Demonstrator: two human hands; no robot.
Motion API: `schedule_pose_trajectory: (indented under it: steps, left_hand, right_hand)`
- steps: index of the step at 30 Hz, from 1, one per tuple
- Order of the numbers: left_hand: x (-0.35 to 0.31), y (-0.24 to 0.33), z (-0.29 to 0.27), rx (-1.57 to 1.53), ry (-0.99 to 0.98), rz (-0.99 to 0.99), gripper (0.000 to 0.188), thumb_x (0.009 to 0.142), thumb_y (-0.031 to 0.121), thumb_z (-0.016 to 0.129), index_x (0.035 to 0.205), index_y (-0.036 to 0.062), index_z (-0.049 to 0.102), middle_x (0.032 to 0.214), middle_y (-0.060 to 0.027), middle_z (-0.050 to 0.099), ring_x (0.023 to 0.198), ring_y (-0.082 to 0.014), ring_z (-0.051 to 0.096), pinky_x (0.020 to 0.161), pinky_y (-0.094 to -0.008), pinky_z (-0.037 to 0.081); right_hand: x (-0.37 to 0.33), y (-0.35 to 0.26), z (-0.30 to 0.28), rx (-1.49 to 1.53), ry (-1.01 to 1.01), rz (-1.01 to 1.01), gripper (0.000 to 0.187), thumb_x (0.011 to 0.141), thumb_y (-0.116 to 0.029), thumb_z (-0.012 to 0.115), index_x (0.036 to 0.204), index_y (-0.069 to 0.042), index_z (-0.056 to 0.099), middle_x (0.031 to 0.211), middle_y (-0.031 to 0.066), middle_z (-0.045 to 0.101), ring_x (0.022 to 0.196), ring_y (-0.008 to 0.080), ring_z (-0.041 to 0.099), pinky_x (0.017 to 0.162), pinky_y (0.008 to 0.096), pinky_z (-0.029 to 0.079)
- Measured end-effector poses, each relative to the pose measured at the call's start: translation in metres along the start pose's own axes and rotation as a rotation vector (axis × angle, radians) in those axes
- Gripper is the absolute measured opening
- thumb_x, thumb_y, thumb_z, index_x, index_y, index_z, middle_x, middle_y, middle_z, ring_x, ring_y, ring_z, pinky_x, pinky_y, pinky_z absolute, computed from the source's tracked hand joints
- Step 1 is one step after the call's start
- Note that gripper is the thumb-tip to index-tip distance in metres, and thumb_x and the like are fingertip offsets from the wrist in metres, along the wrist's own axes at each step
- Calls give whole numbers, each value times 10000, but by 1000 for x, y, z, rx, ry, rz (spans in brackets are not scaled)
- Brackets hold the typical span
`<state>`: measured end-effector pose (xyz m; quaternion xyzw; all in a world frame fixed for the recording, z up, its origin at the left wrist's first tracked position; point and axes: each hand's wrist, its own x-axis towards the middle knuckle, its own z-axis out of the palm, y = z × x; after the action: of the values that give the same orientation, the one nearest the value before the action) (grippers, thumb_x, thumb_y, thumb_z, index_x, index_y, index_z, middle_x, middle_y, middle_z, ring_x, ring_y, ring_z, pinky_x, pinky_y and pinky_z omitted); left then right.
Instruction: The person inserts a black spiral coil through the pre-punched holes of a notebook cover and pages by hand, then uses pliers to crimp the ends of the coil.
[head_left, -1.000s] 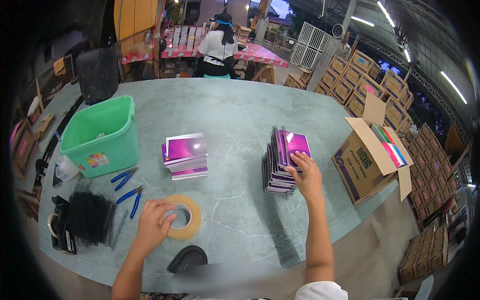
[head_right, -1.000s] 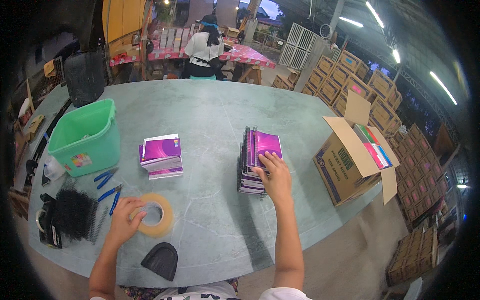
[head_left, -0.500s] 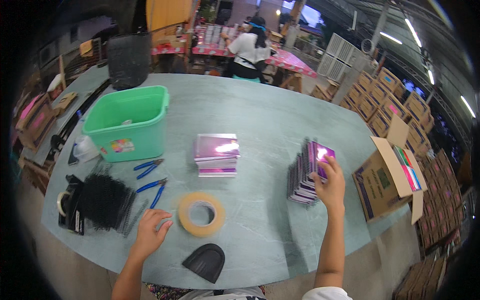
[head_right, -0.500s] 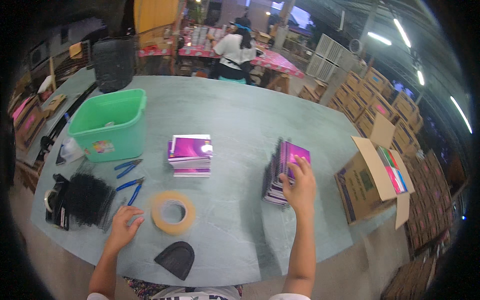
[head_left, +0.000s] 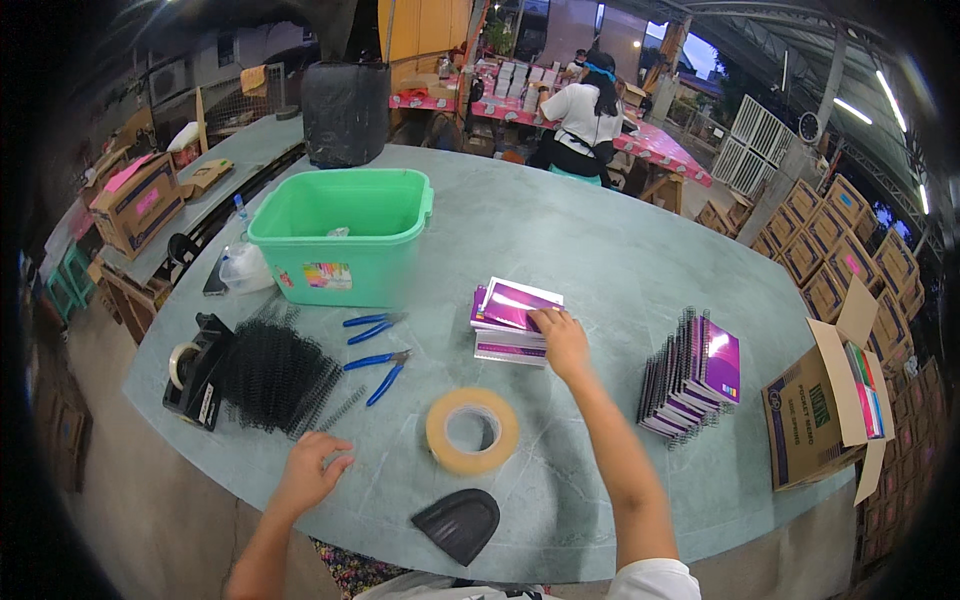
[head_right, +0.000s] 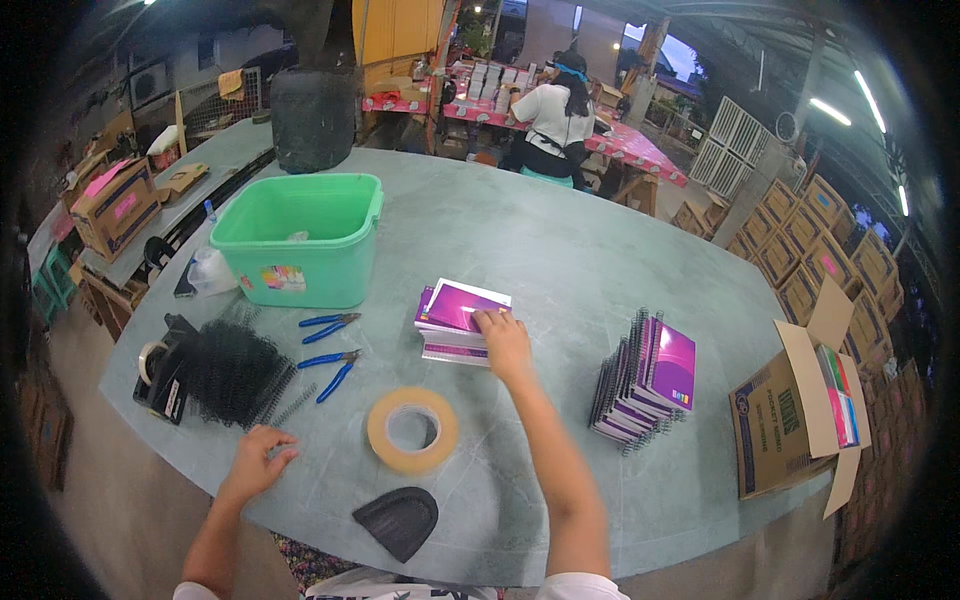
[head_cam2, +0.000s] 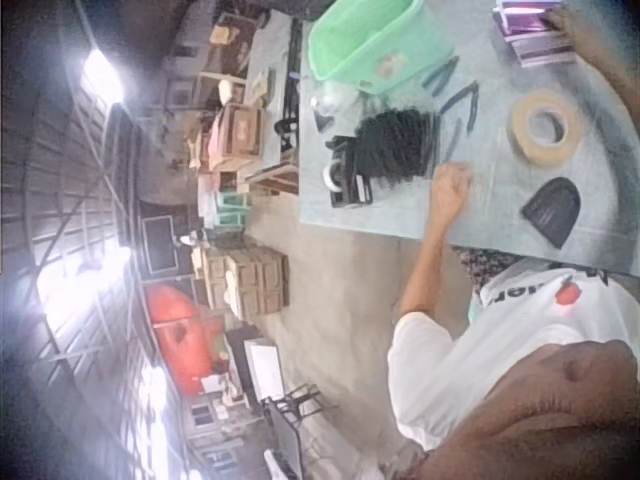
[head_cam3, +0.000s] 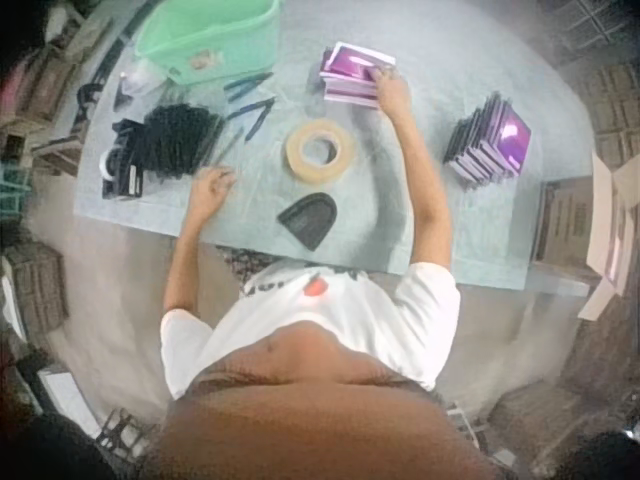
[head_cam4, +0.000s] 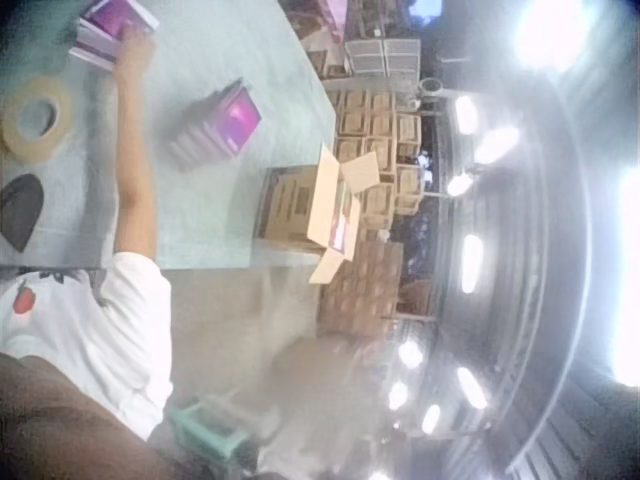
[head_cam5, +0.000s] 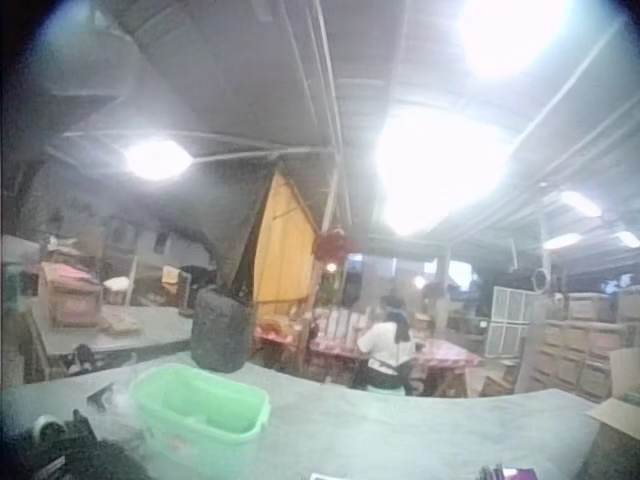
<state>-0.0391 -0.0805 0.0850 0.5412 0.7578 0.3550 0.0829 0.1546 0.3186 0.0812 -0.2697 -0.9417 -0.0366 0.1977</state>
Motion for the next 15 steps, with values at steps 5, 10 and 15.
schedule_pose_trajectory:
  steps: [5,10,15]
  left_hand:
    - [32,31,21,-52,-44,113,207,765,154,702,931,36,662,904,-126,646,872,-304,576,779,-374,460]
    - [57,60,37,-97,33,215,300,759,138,705,1039,54,637,1044,-120,620,951,-305,561,837,-375,454]
    - [82,77,53,-472,253,18,351,756,81,721,1085,16,618,1099,-107,633,1014,-207,587,848,-349,465]
  right_hand:
    - [-8,21,-6,77,22,10,403,707,57,558,1084,-82,592,997,123,641,932,313,602,786,416,470]
    - [-2,2,-67,151,287,41,366,713,75,530,1045,-63,600,946,152,642,899,333,603,752,432,478]
    - [-42,-71,-116,584,-119,21,435,730,116,527,1126,-55,585,966,176,638,850,334,623,751,368,491]
